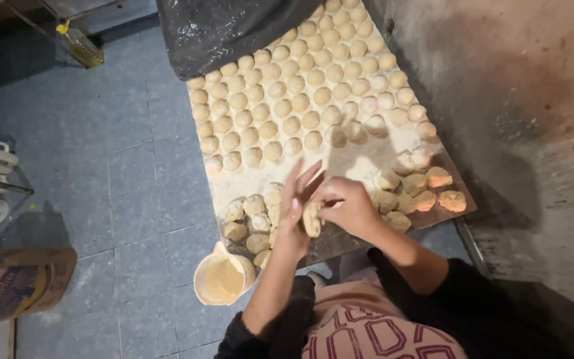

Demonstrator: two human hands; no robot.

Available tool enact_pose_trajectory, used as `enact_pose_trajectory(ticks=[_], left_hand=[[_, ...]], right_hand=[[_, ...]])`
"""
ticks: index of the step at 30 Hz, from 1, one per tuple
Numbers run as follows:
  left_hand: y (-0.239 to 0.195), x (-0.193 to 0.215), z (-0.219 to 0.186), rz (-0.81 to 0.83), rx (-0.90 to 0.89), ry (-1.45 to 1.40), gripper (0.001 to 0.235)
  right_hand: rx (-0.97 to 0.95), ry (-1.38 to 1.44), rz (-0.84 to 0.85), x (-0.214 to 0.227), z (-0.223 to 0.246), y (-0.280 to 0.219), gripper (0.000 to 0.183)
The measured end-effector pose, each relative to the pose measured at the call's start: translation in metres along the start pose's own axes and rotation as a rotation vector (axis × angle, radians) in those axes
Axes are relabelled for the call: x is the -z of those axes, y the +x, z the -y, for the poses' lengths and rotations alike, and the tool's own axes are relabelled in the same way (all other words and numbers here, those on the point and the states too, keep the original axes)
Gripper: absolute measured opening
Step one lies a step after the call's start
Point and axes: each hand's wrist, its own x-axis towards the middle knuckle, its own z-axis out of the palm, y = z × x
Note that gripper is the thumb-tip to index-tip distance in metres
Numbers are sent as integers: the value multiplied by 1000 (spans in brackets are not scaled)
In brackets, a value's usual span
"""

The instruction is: Portioning and rolling dough into uniform spherical balls on a floured surface.

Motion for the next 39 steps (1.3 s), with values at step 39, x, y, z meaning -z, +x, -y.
enact_pose_trajectory(ticks=[39], left_hand=[[21,23,39,-92,-172,400,29]], right_hand=[[336,-397,-30,12,0,2,13]])
